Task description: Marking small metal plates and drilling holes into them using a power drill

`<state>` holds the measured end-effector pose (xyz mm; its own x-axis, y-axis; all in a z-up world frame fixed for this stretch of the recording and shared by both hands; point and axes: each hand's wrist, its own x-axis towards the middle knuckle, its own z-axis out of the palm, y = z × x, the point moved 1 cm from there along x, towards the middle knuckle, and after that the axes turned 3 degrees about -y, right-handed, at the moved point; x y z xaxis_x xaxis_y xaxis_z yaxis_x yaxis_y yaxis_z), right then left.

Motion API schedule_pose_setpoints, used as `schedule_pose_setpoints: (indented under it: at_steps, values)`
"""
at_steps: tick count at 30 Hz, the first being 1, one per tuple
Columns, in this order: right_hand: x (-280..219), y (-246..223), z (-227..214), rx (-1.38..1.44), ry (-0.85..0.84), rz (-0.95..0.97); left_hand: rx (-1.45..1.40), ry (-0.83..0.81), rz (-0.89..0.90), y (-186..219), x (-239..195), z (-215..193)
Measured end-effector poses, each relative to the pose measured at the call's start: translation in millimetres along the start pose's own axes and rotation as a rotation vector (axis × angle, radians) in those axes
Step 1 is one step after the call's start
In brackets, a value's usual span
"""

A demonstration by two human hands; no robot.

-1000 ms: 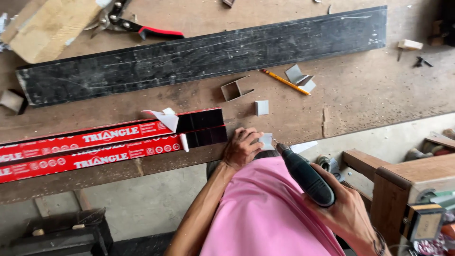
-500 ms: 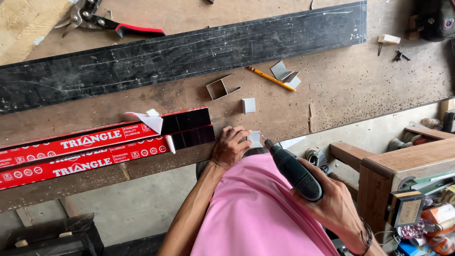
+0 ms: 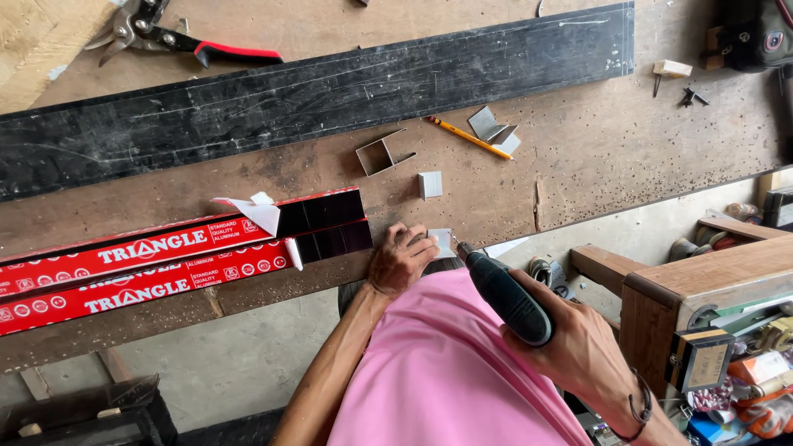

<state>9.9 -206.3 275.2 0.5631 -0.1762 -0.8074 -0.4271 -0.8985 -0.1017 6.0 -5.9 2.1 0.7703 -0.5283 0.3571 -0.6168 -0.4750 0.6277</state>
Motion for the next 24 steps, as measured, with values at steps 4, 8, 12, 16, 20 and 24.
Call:
schedule_pose_setpoints:
  at_steps: [4, 8, 12, 16, 20, 24]
  values:
    - [7.1, -9.7, -7.5, -0.153, -0.017, -0.075, 0.007, 0.045, 0.042, 0.7, 3.5, 0.6]
    - [16.4, -26.4, -15.9, -0.319, -0.086, -0.011, 0.02, 0.024, 0.074, -1.1, 2.5, -2.6]
    - [22.1, -43.8, -25.1, -0.43, -0.113, -0.03, -0.008, -0.008, 0.086, -4.2, -2.8, 4.2]
    - [25.0, -58.5, -31.7, -0.511, -0.186, -0.017, -0.04, 0.003, 0.081, -6.2, -2.2, 2.9]
    - [27.5, -56.2, -29.8, -0.547, -0.2, -0.01, -0.03, 0.001, 0.084, -8.2, -3.2, 4.6]
    - [29.4, -49.9, -27.7, -0.567, -0.147, -0.088, -0.022, -0.013, 0.078, -7.8, -2.6, 2.4]
